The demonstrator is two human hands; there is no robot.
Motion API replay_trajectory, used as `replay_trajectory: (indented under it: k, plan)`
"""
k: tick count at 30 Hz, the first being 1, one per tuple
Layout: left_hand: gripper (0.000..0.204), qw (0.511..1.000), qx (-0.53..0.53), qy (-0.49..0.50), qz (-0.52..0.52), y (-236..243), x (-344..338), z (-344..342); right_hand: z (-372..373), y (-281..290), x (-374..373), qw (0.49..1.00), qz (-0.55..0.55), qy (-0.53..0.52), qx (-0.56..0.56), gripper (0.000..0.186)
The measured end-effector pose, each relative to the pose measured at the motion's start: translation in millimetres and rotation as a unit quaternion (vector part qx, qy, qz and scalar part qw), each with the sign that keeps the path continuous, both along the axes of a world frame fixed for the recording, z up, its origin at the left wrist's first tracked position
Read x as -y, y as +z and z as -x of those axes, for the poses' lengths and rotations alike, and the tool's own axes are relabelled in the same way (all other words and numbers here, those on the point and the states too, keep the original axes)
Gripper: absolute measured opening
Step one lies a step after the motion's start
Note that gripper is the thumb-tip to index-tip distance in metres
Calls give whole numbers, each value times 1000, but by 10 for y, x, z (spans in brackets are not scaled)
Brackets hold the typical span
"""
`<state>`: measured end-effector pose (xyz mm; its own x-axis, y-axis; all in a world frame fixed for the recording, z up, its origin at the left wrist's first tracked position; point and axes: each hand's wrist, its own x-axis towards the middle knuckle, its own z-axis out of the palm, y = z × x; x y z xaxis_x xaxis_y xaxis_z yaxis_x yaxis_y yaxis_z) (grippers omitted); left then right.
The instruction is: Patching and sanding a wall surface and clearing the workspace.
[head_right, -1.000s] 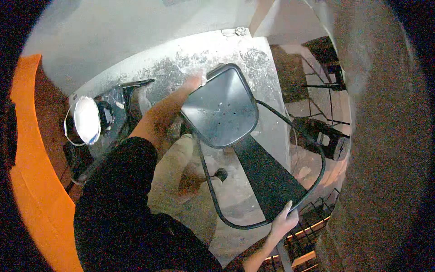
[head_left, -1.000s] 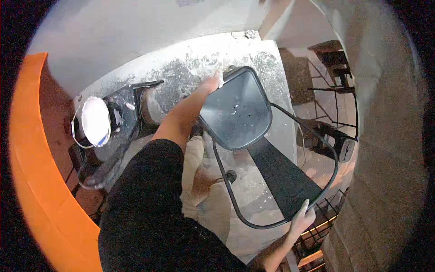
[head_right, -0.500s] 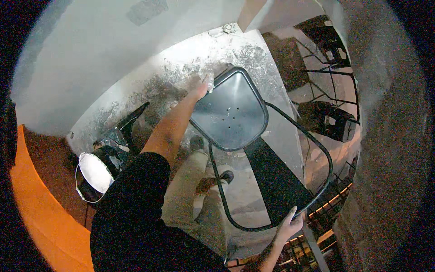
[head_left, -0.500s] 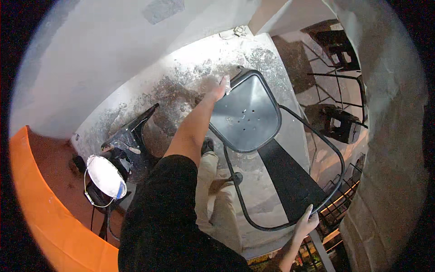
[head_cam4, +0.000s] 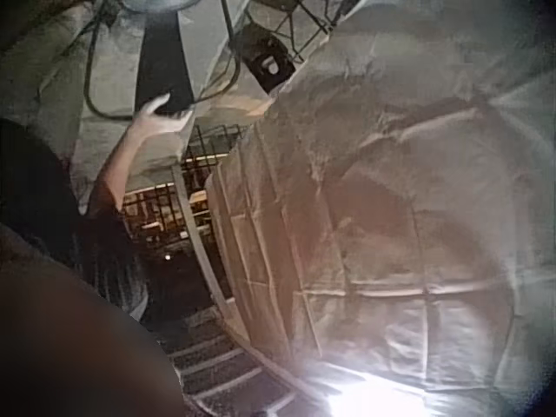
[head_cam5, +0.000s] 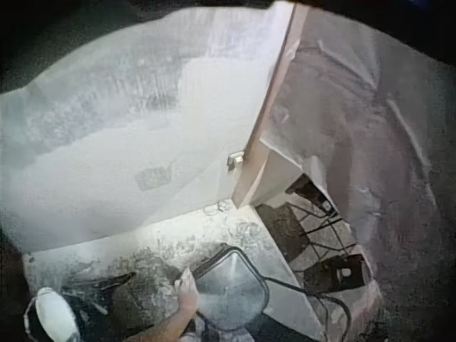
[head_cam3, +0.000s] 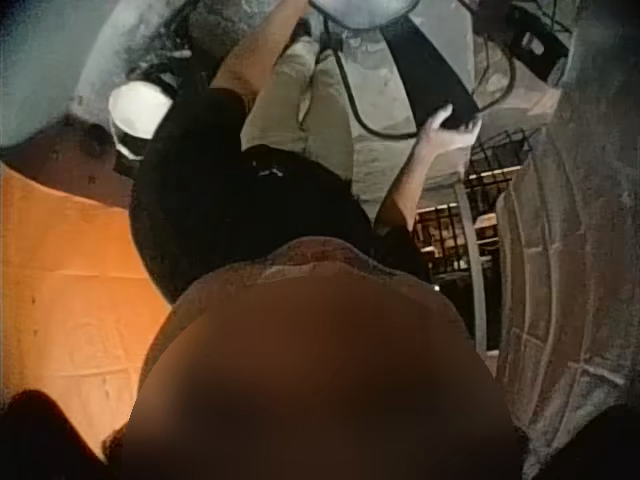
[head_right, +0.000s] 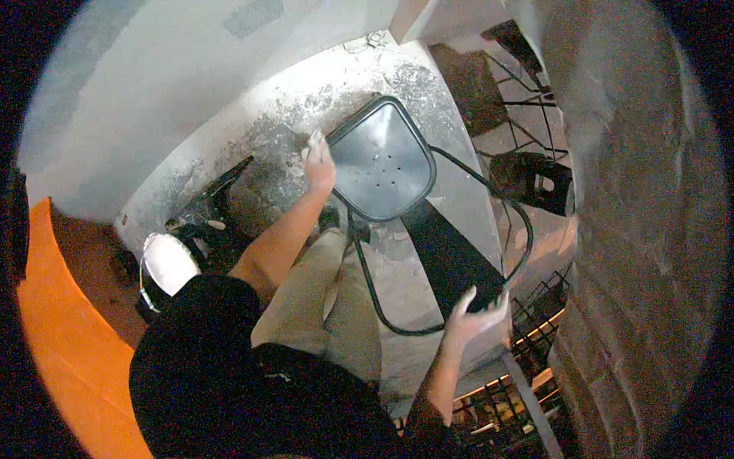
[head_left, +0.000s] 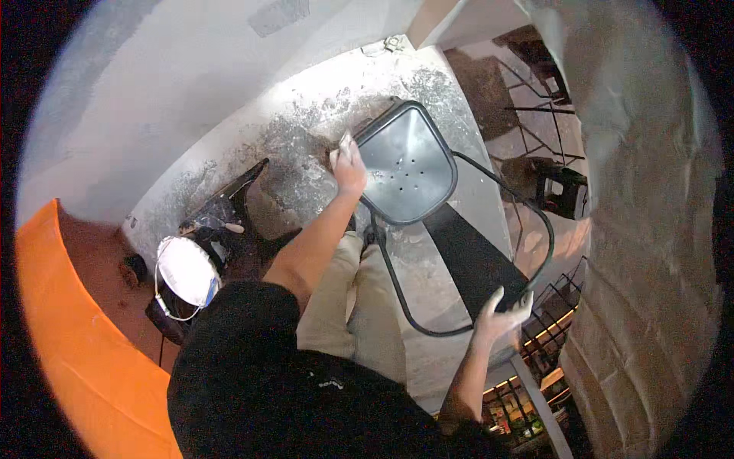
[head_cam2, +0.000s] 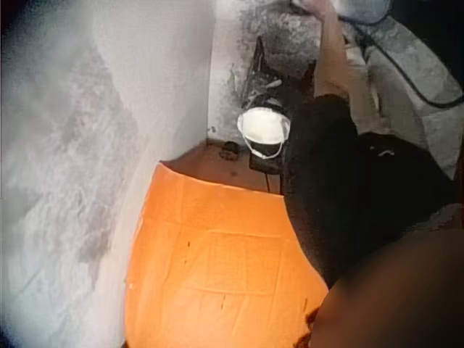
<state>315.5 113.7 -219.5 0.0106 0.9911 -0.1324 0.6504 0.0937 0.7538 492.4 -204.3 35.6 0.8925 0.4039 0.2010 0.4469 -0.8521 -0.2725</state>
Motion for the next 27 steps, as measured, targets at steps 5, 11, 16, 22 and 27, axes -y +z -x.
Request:
replay_trajectory:
  k: [5,11,16,22,27]
  plan:
    - [43,996,63,-48,33,-18,614,1158,123,409,-448,974,82,180,113,55]
    - [26,942,295,2,159,2234,760,1075,745,521,-1194,883,-96,424,-177,52]
    - [28,923,355,-45,140,3141,718,1013,1323,780,-1860,760,-170,494,-387,81]
    - [32,924,315,-8,219,3352,500,1448,1767,970,-2209,703,-181,607,-324,95]
    - [36,962,231,-89,118,3494,200,1669,2110,825,-2504,768,-96,548,-317,96]
